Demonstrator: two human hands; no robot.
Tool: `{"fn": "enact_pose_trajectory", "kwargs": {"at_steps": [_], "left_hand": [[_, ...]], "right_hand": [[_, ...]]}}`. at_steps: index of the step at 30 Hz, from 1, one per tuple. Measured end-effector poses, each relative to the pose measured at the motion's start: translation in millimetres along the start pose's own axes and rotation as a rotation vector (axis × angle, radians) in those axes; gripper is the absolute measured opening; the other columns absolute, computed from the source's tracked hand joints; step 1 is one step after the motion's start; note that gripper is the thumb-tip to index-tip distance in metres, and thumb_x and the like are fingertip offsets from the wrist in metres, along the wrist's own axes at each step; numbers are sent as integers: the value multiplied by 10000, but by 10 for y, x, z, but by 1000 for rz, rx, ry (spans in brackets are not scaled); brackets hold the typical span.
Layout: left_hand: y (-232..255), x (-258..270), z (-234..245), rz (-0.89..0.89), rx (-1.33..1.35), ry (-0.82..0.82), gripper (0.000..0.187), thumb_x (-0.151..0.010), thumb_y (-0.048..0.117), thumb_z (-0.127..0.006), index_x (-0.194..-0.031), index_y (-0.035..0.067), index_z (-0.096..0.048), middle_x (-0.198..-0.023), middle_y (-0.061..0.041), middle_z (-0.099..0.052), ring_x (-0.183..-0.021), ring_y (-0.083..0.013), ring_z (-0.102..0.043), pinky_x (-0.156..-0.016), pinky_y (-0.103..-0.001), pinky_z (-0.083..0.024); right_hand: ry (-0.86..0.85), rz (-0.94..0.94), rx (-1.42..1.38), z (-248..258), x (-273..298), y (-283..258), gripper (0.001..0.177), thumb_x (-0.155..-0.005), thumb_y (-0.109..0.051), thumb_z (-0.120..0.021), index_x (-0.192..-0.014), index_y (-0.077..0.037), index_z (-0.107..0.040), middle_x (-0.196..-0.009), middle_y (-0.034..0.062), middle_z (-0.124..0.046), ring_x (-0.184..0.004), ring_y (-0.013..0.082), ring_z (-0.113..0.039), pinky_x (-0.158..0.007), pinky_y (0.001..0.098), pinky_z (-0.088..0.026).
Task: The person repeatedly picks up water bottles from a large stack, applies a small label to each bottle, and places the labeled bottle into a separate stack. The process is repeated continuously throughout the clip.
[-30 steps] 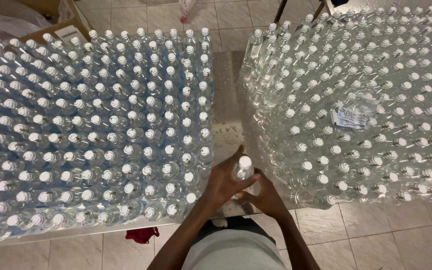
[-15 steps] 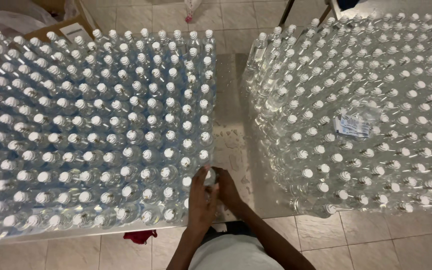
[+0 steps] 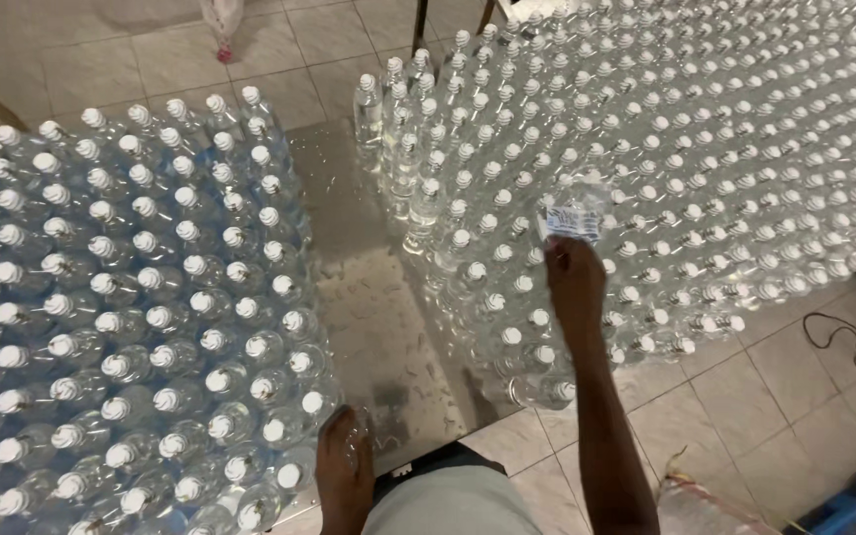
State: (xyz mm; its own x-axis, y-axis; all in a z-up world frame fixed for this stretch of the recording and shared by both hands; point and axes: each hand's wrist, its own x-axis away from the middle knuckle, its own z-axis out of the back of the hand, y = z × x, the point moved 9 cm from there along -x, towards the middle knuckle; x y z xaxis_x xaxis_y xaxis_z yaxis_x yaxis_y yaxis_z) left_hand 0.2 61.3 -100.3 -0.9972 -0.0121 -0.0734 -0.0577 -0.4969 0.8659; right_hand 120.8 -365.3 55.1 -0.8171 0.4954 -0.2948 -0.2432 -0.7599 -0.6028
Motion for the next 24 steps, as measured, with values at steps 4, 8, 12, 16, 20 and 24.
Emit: {"fn": "enact_pose_trajectory", "kwargs": {"at_steps": [4,8,12,16,20,24], "left_hand": [[563,-232,-124,-176,79,-106,333,-1009,139,-530,-1320,69,-626,-1387,-132,-593,-1321,-295,-580,-1122,-430,-481],[770,-387,-153,-161,64,-137,357,-1041,216,-485,-1329,64,-630,-1401,-140,-586,-1333,-300,-575,-1108,-457,-493],[861,-478,-164,-132,134,-137,355,-1032,207,-501,-1349,93,-613,-1437,-131,-568,-1351,-298,-571,-1107,-459,-501],[972,-545,-188,-117,195,-141,329,-1026,198,-535,-1331,129,-635,-1420,-108,-581,-1337,-273,-589,-1088,-416,-515],[1006,-740,-371,178,530,-254,384,-948,255,-614,-1299,108,-668,-1336,-103,-697,-1223,-242,-701,-992,-362,-613],[1119,-900,-711,429,1115,-424,684,-906,344,-658,-1489,42,-470,-1496,-203,-589,-1354,-334,-613,-1165,-450,-496]], "right_hand": [[9,-47,105,-150,-685,902,280,-985,-344,-744,-1004,-65,-754,-881,81,-706,-767,223,-642,-655,374,-478],[29,-172,2,-359,-820,1303,283,-863,-316,-894,-967,-83,-770,-833,63,-740,-748,156,-682,-644,336,-543],[13,-195,58,-391,-843,1417,316,-988,-330,-736,-1108,-44,-800,-1003,165,-737,-865,298,-694,-735,429,-523],[-38,-187,48,-296,-780,1216,262,-1056,-212,-637,-1176,-36,-791,-843,143,-766,-643,222,-637,-545,383,-449],[65,137,88,13,-396,313,171,-1071,-125,-631,-1119,-7,-745,-1035,164,-684,-814,274,-661,-666,382,-529],[-342,218,-78,-329,590,-963,126,-1004,-47,-596,-959,-81,-709,-1065,97,-730,-856,209,-712,-725,303,-640]]}}
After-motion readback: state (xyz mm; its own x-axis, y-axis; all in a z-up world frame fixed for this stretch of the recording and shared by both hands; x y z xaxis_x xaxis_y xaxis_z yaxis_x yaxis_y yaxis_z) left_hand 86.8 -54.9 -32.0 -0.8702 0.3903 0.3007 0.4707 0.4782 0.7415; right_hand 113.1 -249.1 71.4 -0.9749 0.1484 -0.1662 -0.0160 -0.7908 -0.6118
